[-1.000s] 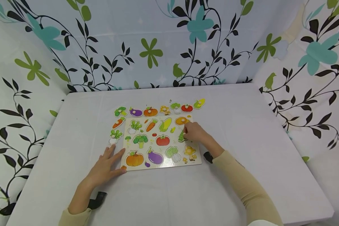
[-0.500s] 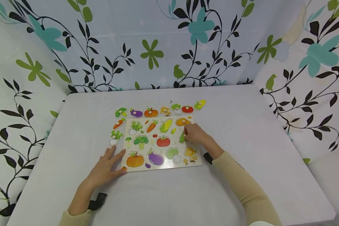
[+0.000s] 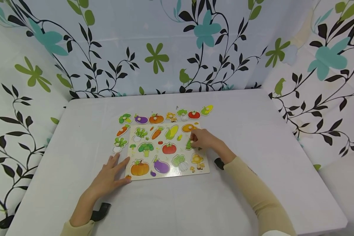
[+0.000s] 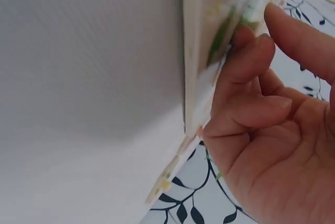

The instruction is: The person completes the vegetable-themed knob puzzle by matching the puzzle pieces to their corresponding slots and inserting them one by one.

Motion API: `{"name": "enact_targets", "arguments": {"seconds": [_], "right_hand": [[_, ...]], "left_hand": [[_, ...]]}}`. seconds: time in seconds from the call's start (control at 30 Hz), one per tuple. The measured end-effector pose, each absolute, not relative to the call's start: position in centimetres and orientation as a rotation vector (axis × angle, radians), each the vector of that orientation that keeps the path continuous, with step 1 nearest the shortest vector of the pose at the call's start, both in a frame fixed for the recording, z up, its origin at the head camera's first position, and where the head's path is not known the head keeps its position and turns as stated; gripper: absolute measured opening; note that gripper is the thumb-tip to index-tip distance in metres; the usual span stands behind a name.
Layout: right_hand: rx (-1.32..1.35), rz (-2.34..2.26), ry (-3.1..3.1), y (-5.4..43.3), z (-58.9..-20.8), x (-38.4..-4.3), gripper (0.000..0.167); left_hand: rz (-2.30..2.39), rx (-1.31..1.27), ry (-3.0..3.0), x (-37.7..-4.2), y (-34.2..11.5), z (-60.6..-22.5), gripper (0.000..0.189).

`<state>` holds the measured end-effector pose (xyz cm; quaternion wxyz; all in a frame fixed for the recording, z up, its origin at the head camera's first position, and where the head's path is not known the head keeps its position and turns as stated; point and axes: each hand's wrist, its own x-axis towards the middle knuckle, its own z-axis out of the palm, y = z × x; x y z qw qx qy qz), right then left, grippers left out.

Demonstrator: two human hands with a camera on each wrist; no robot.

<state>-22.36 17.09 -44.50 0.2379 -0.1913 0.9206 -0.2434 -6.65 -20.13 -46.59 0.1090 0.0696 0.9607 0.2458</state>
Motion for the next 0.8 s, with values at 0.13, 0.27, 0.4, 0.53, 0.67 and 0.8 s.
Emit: {"name": "enact_targets", "arguments": {"seconds": [0.13, 0.27, 0.4, 0.53, 0.67, 0.8], "right_hand": [[-0.510, -0.699, 2.562, 17.8, -43.7, -23.5, 0.018], [-0.502, -0.718, 2.626, 18.2, -43.0, -24.4, 0.011], [-0.535, -0.702, 2.603, 18.3, -42.8, -24.7, 0.009], [-0.406, -0.738, 2.735, 18.7, -42.9, -26.3, 0.012], [-0.144, -0.823, 2.833, 19.6, -43.5, -29.5, 0.028], [0.053, -0.864, 2.811, 20.8, -44.4, -32.3, 0.045]], "left_hand": [[0.723, 0.214, 2.820, -6.6, -20.2, -46.6, 0.080], [0.722, 0.214, 2.827, -6.6, -20.3, -46.6, 0.080], [0.720, 0.207, 2.831, -6.5, -20.3, -46.5, 0.080], [0.722, 0.207, 2.831, -6.5, -20.3, -46.4, 0.081], [0.724, 0.200, 2.833, -6.5, -20.3, -46.5, 0.080], [0.739, 0.195, 2.832, -6.6, -20.2, -46.7, 0.080]]}}
